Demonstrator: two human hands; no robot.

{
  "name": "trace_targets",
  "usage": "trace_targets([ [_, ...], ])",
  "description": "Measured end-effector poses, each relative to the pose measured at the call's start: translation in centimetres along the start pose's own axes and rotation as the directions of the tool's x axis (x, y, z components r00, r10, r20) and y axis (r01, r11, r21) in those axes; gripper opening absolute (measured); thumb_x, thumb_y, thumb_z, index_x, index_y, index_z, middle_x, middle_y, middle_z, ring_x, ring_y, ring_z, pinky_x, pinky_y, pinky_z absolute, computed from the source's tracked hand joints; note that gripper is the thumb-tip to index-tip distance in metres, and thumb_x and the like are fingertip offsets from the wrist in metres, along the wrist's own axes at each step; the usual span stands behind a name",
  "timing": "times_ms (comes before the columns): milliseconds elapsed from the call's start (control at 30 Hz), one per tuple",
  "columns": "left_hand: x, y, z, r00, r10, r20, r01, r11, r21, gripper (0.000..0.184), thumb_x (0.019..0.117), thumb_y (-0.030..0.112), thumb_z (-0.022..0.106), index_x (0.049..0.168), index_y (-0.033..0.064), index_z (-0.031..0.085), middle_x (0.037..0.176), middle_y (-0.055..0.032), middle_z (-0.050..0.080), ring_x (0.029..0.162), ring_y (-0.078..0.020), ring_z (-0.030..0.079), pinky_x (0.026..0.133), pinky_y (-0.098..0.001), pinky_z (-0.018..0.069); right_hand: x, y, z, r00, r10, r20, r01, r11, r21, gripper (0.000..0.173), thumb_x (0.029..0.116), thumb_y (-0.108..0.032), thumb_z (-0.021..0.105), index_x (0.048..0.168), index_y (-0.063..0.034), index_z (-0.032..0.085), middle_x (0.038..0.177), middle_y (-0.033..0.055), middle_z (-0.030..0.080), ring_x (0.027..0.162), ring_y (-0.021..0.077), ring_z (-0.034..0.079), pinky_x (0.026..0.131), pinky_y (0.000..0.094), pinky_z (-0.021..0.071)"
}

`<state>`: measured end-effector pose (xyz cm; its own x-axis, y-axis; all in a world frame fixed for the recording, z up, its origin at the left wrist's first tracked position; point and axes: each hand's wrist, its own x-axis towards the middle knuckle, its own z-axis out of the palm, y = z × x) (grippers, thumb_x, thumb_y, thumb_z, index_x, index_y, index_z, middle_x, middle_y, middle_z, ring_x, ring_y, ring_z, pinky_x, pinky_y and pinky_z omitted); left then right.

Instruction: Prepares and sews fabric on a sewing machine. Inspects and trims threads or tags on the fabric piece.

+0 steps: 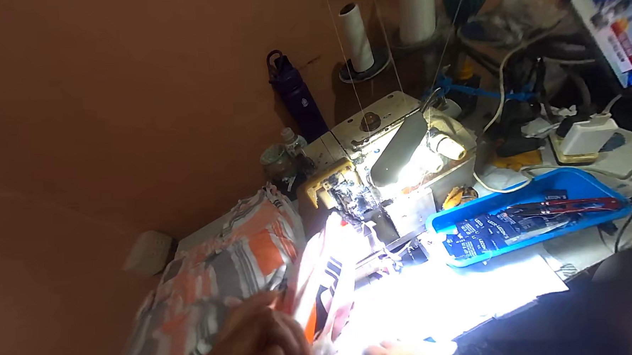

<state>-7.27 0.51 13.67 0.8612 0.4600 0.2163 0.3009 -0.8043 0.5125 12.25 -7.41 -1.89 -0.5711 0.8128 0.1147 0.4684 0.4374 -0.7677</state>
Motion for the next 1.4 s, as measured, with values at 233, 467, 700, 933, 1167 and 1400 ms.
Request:
trace_targets([
  [233,-1.6,-0.8,0.7,0.963,-0.145,-0.228,0.196,0.955,0.221,0.047,0.0941,0.036,0.069,0.073,-0.0051,0.059,0.070,-0.0185,0.059,0.078,-0.0233,0.058,0.096,-0.0394,0.0346,13.6,2.4,10.6,0.798,-0.140,-0.587,0.045,0.984,-0.173,0.051,0.0929,-0.030,0.062,0.123,0.0104,0.067,0.129,0.0270,0.067,0.126,0.0432,0.061,0.110,0.0580,0.0403],
  [467,-3.0,-3.0,2.4,0.900,-0.184,-0.396,0.233,0.969,0.079,0.038,0.0870,0.027,0.080,0.076,-0.0067,0.067,0.072,-0.0092,0.059,0.081,-0.0058,0.053,0.091,-0.0249,0.0358,5.6,3.9,2.3,0.898,-0.269,-0.348,0.351,0.915,0.199,0.013,0.0944,0.000,0.063,0.097,0.0075,0.073,0.091,0.0218,0.072,0.085,0.0319,0.072,0.076,0.0439,0.0582],
  [700,-2.6,-2.9,2.7,0.896,-0.137,-0.423,0.208,0.970,0.127,0.039,0.0896,0.032,0.079,0.074,-0.0006,0.064,0.070,-0.0078,0.057,0.079,-0.0082,0.053,0.092,-0.0301,0.0338,6.0,3.1,-3.9,0.527,-0.250,-0.812,0.252,0.959,-0.131,0.014,0.0952,-0.019,0.068,0.096,-0.0056,0.072,0.087,0.0086,0.063,0.080,0.0077,0.056,0.069,0.0144,0.0435],
  [933,-2.5,-2.3,3.1,0.906,-0.108,-0.410,0.213,0.952,0.221,0.039,0.0907,0.031,0.077,0.072,0.0000,0.063,0.068,-0.0108,0.057,0.077,-0.0144,0.054,0.092,-0.0346,0.0324,6.8,3.1,-3.4,0.537,-0.266,-0.801,0.242,0.958,-0.156,0.017,0.0985,-0.022,0.065,0.097,-0.0070,0.073,0.093,0.0094,0.064,0.089,0.0095,0.060,0.076,0.0153,0.0465],
  [1167,-2.8,-2.4,3.5,0.901,-0.105,-0.421,0.208,0.956,0.207,0.036,0.0899,0.028,0.077,0.072,0.0001,0.064,0.068,-0.0114,0.058,0.077,-0.0144,0.055,0.094,-0.0354,0.0304,6.4,2.9,-3.7,0.545,-0.275,-0.792,0.225,0.958,-0.178,0.016,0.1021,-0.018,0.058,0.096,-0.0076,0.069,0.096,0.0088,0.065,0.092,0.0099,0.060,0.078,0.0172,0.0473],
  [1400,-2.9,-2.1,3.4,0.921,-0.105,-0.375,0.157,0.981,0.111,0.033,0.0903,0.028,0.077,0.077,0.0018,0.061,0.073,-0.0101,0.057,0.080,-0.0132,0.055,0.096,-0.0352,0.0318,6.2,2.6,-4.7,0.646,-0.290,-0.706,0.272,0.952,-0.142,0.017,0.1027,-0.013,0.055,0.104,-0.0027,0.068,0.085,0.0062,0.065,0.067,0.0072,0.053,0.062,0.0179,0.0423],
])
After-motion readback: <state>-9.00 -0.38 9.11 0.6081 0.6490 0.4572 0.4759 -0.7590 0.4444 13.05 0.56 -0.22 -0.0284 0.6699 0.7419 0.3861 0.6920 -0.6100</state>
